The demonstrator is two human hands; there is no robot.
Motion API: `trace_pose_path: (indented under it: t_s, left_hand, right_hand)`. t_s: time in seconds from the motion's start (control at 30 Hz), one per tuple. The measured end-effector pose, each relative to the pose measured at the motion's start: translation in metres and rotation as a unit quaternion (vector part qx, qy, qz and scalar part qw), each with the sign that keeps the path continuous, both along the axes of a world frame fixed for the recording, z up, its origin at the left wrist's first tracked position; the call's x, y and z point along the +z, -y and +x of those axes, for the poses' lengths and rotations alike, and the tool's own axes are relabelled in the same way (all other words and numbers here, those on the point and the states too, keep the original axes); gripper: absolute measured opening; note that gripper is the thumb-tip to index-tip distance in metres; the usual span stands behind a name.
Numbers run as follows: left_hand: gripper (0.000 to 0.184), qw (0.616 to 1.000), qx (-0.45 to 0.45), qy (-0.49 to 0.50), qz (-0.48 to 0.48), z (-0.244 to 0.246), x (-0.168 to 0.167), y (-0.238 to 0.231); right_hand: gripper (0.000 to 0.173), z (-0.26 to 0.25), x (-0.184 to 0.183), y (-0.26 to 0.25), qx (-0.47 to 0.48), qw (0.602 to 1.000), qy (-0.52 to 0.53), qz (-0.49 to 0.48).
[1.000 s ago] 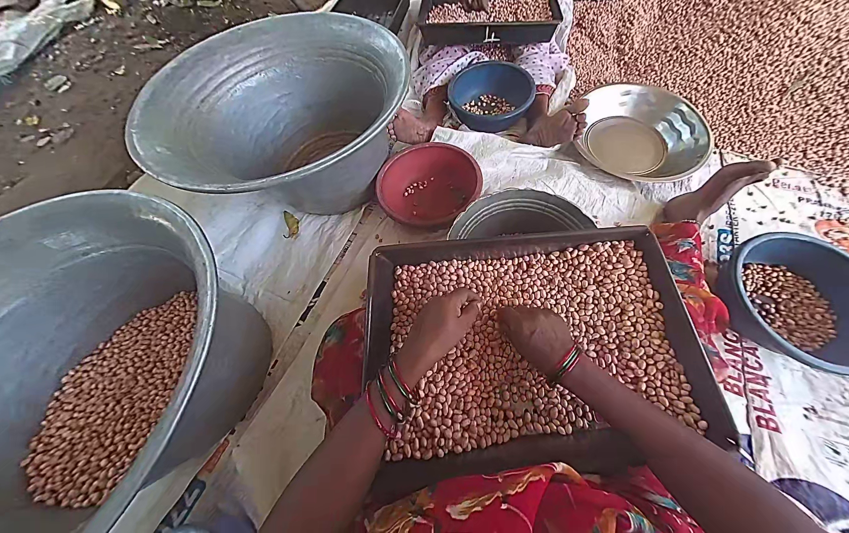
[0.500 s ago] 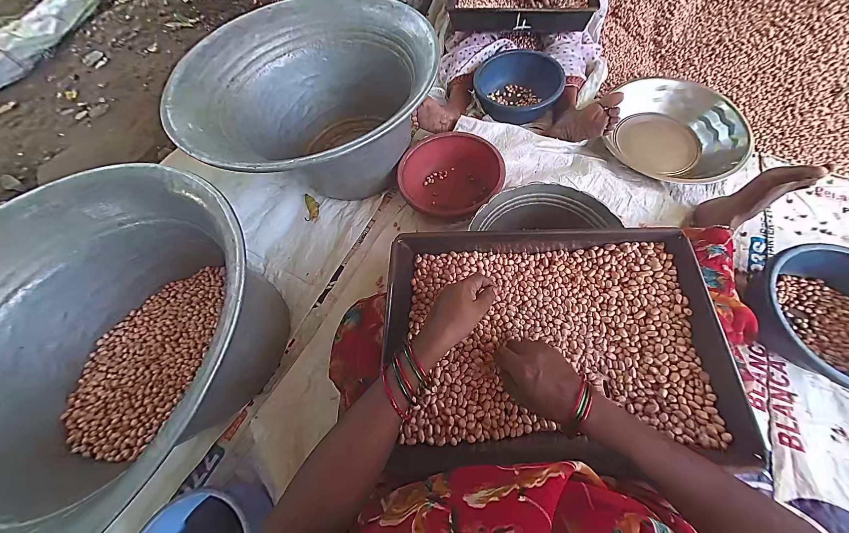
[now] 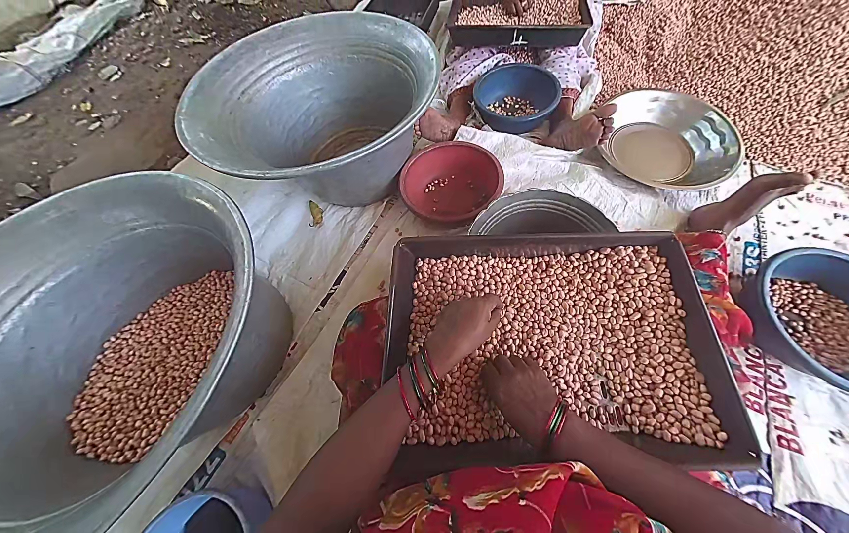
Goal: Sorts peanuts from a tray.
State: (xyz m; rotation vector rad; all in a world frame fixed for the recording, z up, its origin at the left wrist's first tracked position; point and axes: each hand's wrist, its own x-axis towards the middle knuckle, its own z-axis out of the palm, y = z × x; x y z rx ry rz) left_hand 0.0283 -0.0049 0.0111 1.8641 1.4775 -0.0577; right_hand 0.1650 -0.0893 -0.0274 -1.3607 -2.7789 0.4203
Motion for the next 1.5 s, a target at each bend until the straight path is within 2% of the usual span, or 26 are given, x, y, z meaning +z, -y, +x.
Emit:
trace_pose_path:
  t_s: [0.07,0.17,0.23,0.33,0.47,0.53,0.63,0.73,0.87,1.0,1.17,1.27,1.33,1.4,1.43,1.47,1.5]
  left_hand:
    - [0.038,1.000,0.020,0.006,0.009,-0.001,0.000,0.000]
    - [0.036,0.998,0.048,0.012,0.030,-0.008,0.002,-0.002]
    - [0.036,0.999,0.044,0.002,0.030,-0.012,0.005,-0.003]
    - [0.036,0.999,0.006,-0.032,0.018,-0.011,0.005,-0.003]
    - [0.039,0.992,-0.031,-0.120,-0.012,0.002,0.007,-0.002]
    - [0.038,0.989,-0.027,-0.143,-0.015,0.006,0.008,-0.001]
    - [0.037,0.987,-0.010,-0.161,-0.016,0.010,0.009,0.001]
    - [0.038,0.988,-0.009,-0.151,-0.029,0.012,0.008,0.001]
    - [0.037,0.991,-0.014,-0.127,-0.047,0.009,0.006,-0.001]
    - [0.034,0.996,0.005,-0.074,-0.041,0.005,0.005,-0.002]
    - [0.031,0.993,0.103,0.052,0.002,-0.008,0.006,-0.006]
    - [0.031,0.983,0.133,0.122,-0.020,-0.016,-0.002,-0.010]
    - [0.029,0.945,0.186,0.259,-0.077,-0.015,-0.009,-0.005]
    - [0.042,0.827,0.256,0.444,-0.230,-0.010,-0.008,0.001]
    - [0.050,0.772,0.257,0.505,-0.288,-0.010,-0.009,0.002]
    - [0.055,0.736,0.258,0.543,-0.313,-0.011,-0.010,0.003]
    - [0.056,0.715,0.270,0.563,-0.313,-0.012,-0.010,0.002]
  right_hand:
    - [0.018,-0.001,0.003,0.000,-0.013,1.000,0.010,-0.016]
    - [0.025,-0.009,0.019,-0.002,-0.034,0.991,0.078,-0.106]
    - [0.027,-0.013,0.026,-0.003,-0.033,0.984,0.117,-0.133]
    - [0.026,-0.013,0.023,-0.002,-0.027,0.985,0.131,-0.107]
    - [0.022,-0.007,0.013,-0.002,-0.020,0.994,0.100,-0.039]
    - [0.021,-0.006,0.010,-0.003,-0.033,0.996,0.068,-0.050]
    - [0.028,-0.001,0.018,-0.012,-0.058,0.985,0.039,-0.158]
    - [0.035,0.008,0.039,-0.027,-0.070,0.942,0.039,-0.326]
    - [0.034,0.023,0.042,-0.034,-0.067,0.932,0.026,-0.355]
    - [0.029,0.035,0.056,-0.040,-0.100,0.945,-0.013,-0.310]
    - [0.025,0.049,0.072,-0.050,-0.175,0.963,-0.163,-0.121]
    - [0.025,0.051,0.076,-0.060,-0.176,0.956,-0.225,-0.074]
    - [0.024,0.043,0.074,-0.062,-0.137,0.954,-0.265,-0.014]
    - [0.025,0.029,0.071,-0.066,-0.092,0.948,-0.296,0.066]
    - [0.025,0.023,0.070,-0.068,-0.085,0.947,-0.299,0.084]
    - [0.025,0.018,0.068,-0.072,-0.087,0.947,-0.297,0.090]
    - [0.026,0.015,0.064,-0.077,-0.098,0.950,-0.285,0.081]
